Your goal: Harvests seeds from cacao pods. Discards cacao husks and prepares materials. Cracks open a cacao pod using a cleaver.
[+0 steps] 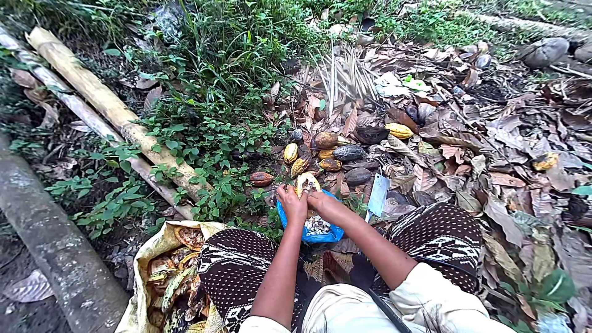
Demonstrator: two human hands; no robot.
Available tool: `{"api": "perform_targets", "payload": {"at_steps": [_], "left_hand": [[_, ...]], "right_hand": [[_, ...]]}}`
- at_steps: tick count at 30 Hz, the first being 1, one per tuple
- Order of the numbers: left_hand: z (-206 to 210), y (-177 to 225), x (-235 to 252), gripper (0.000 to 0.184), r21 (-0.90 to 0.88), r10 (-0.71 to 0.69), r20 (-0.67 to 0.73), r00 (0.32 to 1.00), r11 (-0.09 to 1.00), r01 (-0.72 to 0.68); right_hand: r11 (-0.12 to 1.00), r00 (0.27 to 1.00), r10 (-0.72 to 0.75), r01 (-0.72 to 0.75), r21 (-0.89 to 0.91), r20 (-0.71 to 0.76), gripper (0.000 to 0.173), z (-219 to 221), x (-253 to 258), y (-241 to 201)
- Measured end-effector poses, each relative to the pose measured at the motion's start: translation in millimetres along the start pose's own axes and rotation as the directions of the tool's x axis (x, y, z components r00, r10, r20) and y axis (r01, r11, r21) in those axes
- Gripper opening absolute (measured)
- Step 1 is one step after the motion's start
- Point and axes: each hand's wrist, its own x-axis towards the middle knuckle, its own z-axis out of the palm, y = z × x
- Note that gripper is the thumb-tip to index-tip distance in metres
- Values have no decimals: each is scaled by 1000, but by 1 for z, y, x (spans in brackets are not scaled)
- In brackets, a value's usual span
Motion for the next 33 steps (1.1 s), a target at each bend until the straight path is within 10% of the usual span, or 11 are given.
{"api": "perform_targets", "payload": {"at_steps": [13,20,27,33], "left_hand": [[-25,-22,21,55,-342,-193,-210,959,933,113],[-17,-10,18,50,-519,-254,-51,966,833,191],[-47,11,6,42,-555,-167,-133,977,829,66],[-55,13,-21,74,-896,-246,-11,969,433,100]], "right_hand": [[961,986,160,-146,235,-39,22,16,3,51],[493,963,263,-86,866,-54,38,-12,-7,13],[479,966,200,47,877,-161,43,-19,-10,-24],[447,850,431,92,890,-304,33,-39,3,-98]]}}
